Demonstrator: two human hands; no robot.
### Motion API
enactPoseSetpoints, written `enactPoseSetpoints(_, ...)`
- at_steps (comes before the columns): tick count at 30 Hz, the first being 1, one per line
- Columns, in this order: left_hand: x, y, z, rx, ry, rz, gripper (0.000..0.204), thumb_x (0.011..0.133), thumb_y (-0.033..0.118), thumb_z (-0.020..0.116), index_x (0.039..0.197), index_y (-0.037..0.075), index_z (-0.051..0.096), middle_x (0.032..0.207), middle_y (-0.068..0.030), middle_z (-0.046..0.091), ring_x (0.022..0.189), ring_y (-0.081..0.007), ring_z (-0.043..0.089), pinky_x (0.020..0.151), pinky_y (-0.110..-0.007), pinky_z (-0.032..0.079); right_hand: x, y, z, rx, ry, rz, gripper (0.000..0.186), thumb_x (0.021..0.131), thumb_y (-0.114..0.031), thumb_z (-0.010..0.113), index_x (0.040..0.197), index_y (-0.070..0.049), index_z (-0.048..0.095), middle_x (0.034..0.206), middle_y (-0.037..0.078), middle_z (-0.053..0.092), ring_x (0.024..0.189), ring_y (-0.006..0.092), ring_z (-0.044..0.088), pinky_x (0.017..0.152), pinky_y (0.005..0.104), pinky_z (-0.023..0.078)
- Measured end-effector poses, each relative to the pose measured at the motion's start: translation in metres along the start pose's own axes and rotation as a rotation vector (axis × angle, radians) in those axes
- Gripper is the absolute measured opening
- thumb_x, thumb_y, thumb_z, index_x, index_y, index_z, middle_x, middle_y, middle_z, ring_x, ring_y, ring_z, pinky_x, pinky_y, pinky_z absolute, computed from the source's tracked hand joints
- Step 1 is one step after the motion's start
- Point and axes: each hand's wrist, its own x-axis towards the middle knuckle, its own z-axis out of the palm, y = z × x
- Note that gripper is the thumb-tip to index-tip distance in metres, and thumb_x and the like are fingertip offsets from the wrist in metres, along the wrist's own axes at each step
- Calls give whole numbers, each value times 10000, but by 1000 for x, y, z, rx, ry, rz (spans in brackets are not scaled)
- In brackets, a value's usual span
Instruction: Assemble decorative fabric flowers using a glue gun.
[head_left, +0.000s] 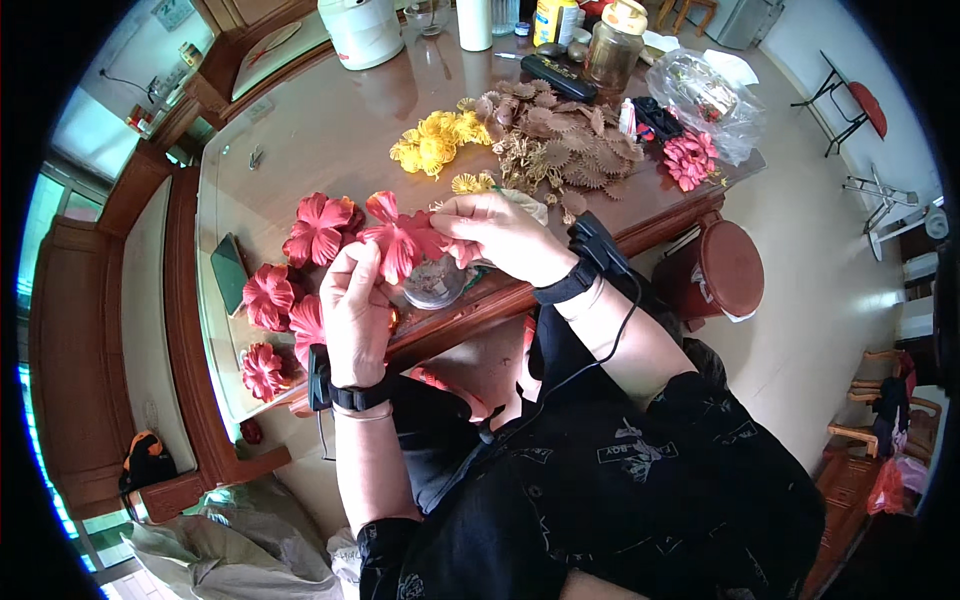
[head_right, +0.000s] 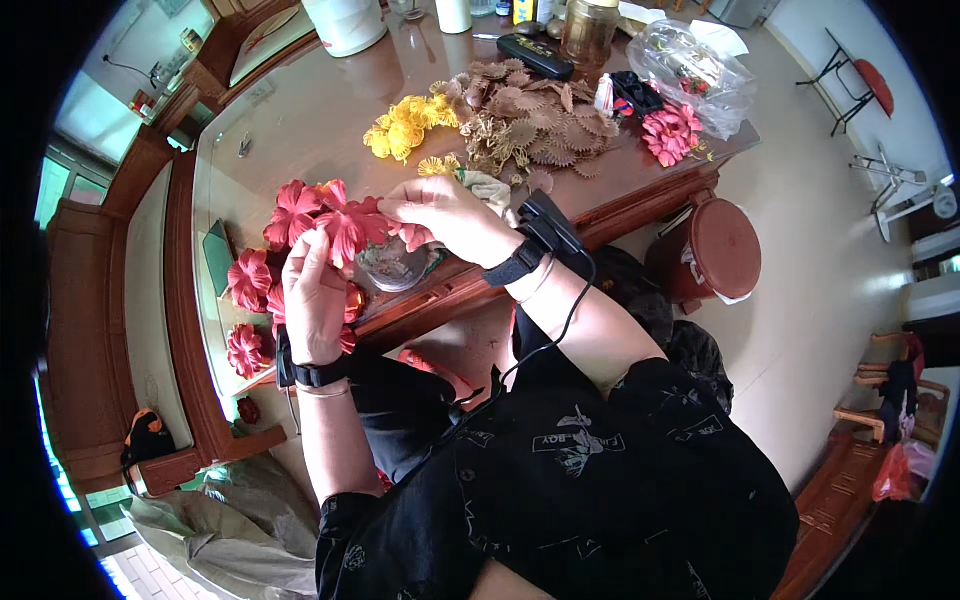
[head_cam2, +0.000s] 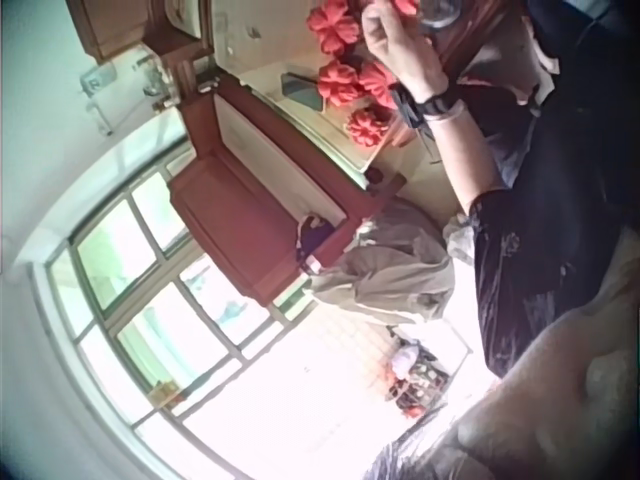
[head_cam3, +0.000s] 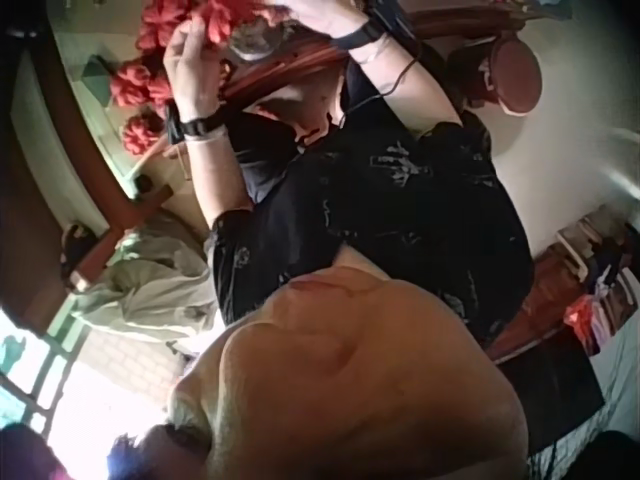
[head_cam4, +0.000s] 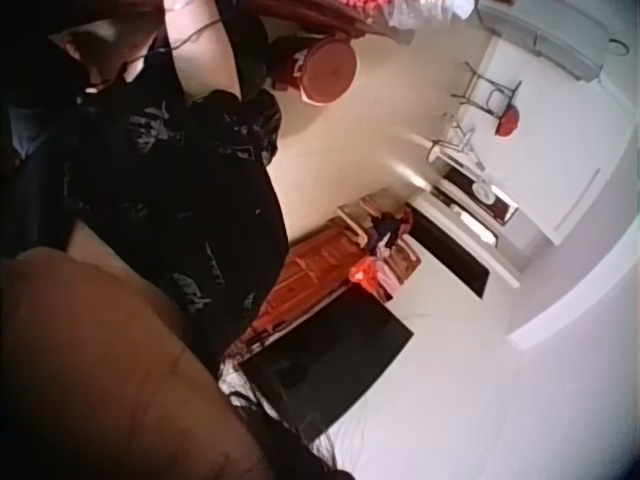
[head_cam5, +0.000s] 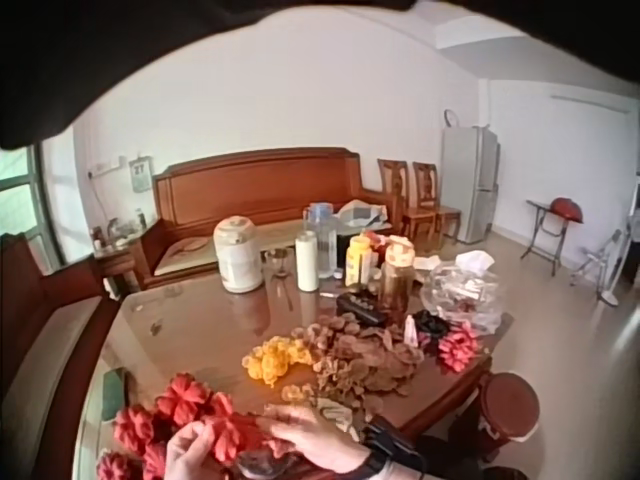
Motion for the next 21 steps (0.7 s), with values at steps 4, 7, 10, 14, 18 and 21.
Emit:
enactPoseSetpoints(4, -6, 5, -3, -36, 7, -12, 99, 939, 114, 587, 981, 33, 625, 793, -33, 635, 654, -109, 584, 605, -230, 469, 9, -6, -43, -630, 260, -259, 123, 909, -121, 609, 947, -16, 660, 731, 1, 628, 607, 49, 550, 544, 207, 454)
enactPoseSetpoints(7, -8, 7, -4, -8, -20, -47, 89, 935, 102, 589, 980, 34, 624, 775, -43, 634, 651, -119, 584, 609, -244, 476, 12, -15, -55, -1082, 467, -444, 85, 836, -113, 642, 886, -45, 653, 709, 70, 638, 601, 170, 598, 567, 332, 469)
enactPoseSetpoints(10, -8, 3, -8, 52, -71, -42, 113, 941, 116, 579, 1001, 27, 615, 810, -48, 641, 669, -121, 573, 627, -245, 462, 31, -9, -66, -1410, 443, -583, 95, 822, -156, 649, 853, -67, 640, 806, 85, 655, 746, 286, 619, 684, 394, 482)
enactPoseSetpoints(14, -10, -1, -5, 79, -31, -37, 105, 935, 106, 589, 1011, 40, 615, 805, -50, 639, 660, -117, 564, 626, -233, 452, 54, -7, -62, -1828, 268, -334, 171, 815, -253, 667, 817, -85, 638, 872, 70, 651, 923, 274, 603, 801, 403, 474)
enactPoseSetpoints(18, -13, -3, -2, 137, 25, 16, 78, 918, 86, 615, 982, 42, 628, 775, -26, 642, 634, -85, 568, 591, -208, 453, 65, 0, -55, -1887, 174, -264, 110, 803, -203, 655, 828, -108, 704, 887, 66, 686, 907, 252, 632, 810, 408, 474)
enactPoseSetpoints(21, -16, -3, -6, 237, 37, 16, 86, 936, 103, 596, 1007, 59, 616, 792, -31, 637, 648, -87, 556, 609, -206, 437, 69, 4, -56, -2046, 104, -258, 152, 838, -259, 635, 832, -107, 651, 877, 52, 653, 920, 249, 610, 801, 412, 465)
